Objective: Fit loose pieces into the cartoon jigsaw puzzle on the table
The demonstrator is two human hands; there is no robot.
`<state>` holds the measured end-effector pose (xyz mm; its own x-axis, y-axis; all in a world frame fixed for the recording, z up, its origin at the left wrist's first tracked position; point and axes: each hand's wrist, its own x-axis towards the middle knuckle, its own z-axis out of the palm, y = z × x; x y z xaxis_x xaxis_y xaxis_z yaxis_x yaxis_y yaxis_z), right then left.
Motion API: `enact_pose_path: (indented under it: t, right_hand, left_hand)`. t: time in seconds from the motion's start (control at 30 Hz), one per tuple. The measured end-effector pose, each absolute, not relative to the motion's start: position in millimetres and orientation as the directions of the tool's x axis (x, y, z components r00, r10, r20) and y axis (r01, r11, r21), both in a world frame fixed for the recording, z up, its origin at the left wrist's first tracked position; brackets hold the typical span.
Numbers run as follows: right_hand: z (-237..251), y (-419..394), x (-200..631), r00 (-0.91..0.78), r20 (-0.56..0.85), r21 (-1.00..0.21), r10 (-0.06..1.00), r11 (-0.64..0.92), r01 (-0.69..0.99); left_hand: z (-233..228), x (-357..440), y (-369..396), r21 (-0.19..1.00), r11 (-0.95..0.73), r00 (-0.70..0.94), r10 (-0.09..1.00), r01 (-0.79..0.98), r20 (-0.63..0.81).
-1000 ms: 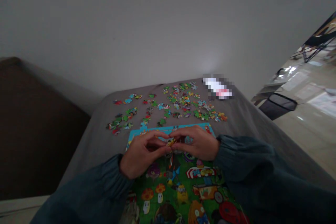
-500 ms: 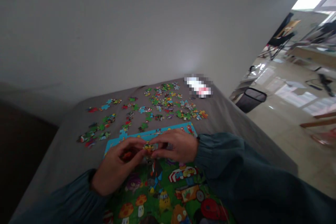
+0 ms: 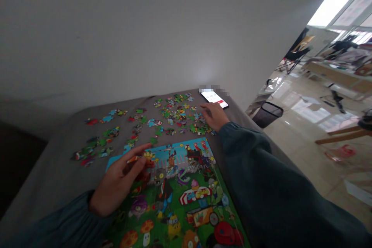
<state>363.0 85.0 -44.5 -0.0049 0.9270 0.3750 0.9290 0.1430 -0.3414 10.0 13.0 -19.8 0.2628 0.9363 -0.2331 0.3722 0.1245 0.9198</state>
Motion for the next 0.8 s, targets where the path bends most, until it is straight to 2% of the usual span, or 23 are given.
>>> enact_pose_path:
  t: [0.17,0.37,0.8]
  right_hand:
    - [-60.8,92.5,341.1,-0.047,0.321,-0.272,0.946,0.139,0.952]
    - [-60.4,94.8,343.3,-0.064,0.265,-0.230,0.962,0.128,0.965]
    - [-55.2,97.8,341.3,-0.134,0.334,-0.215,0.933,0.214,0.953]
  left_hand:
    - [-20.4,8.1,15.0,0.934,0.188,0.274,0.922,0.305,-0.275]
    - [-22.9,7.7,17.2,0.935,0.169,0.274,0.926,0.313,-0.259]
    - [-26.6,8.6,16.9,0.939,0.141,0.289,0.928,0.313,-0.236]
